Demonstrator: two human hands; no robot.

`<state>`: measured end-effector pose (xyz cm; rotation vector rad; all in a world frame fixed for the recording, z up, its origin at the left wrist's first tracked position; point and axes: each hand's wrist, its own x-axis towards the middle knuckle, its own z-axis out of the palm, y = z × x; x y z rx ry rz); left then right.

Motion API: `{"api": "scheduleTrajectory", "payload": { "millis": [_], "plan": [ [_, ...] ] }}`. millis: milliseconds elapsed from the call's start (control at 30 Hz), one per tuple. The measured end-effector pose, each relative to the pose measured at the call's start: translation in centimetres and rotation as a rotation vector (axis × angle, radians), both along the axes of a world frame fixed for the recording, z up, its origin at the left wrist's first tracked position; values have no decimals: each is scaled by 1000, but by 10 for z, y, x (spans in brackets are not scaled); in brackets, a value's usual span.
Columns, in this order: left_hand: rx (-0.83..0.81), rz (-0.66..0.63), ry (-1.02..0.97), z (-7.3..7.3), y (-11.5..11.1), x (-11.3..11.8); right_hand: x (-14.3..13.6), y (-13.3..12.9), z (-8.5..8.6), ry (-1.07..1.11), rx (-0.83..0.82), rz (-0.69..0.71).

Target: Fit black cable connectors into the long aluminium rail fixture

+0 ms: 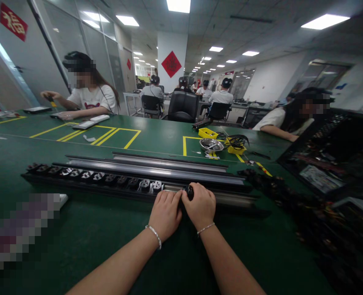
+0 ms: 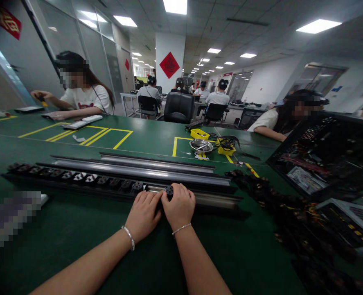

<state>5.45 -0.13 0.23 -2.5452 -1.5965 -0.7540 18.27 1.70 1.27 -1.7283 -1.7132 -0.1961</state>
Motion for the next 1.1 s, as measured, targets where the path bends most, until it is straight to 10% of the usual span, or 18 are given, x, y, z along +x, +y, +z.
{"api": "scheduleTrajectory", "payload": {
  "millis": [1100],
  "plan": [
    [29,-67,-36,-2,2,-5,4,-3,-3,36,-57,-198]
  ]
}}
